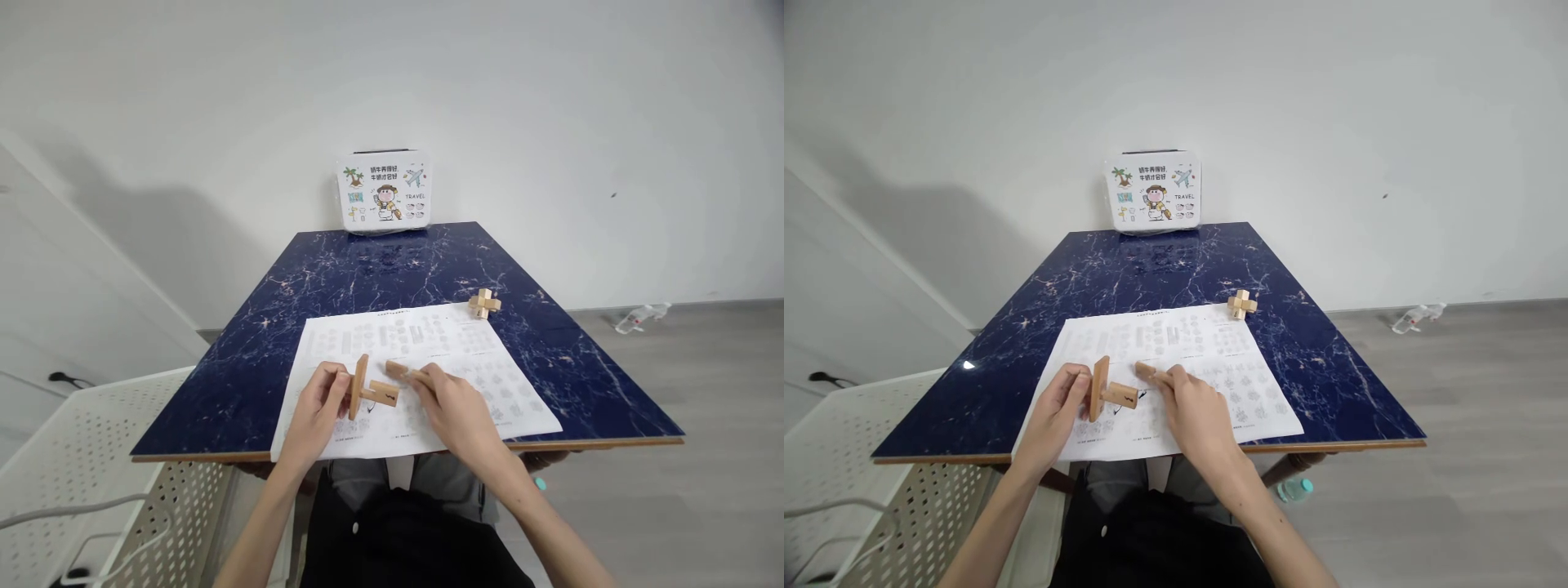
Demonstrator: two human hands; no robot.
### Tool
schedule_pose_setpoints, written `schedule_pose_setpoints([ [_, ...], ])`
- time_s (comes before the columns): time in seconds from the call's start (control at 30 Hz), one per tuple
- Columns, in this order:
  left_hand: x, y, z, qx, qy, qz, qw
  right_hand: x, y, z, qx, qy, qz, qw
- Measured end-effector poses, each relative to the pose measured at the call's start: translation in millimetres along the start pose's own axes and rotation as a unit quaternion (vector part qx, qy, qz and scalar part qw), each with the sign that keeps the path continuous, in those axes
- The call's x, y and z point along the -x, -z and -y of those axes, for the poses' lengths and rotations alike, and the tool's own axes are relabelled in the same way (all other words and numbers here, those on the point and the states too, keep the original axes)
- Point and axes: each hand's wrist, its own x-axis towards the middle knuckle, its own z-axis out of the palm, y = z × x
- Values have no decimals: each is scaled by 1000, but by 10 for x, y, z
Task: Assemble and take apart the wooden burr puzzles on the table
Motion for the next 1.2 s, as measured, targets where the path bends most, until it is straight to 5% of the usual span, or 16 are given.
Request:
schedule_pose_setpoints([
  [0.1, 3, 6, -36, -20, 0, 12, 1000, 10, 94, -67, -168, 26, -18, 985],
  [0.27, 15, 35, -31, -35, 14, 67, 997, 28, 236, -1, -431, 37, 51, 900],
  [0.47, 32, 61, -50, -30, 30, 109, 993, -27, 205, 97, -523, 79, 149, 836],
  [0.97, 48, 78, -81, -49, 1, 150, 987, -99, 169, 68, -492, 123, 215, 834],
  [1.2, 55, 96, -79, -62, -4, 157, 986, -75, 268, 114, -437, 133, 207, 865],
])
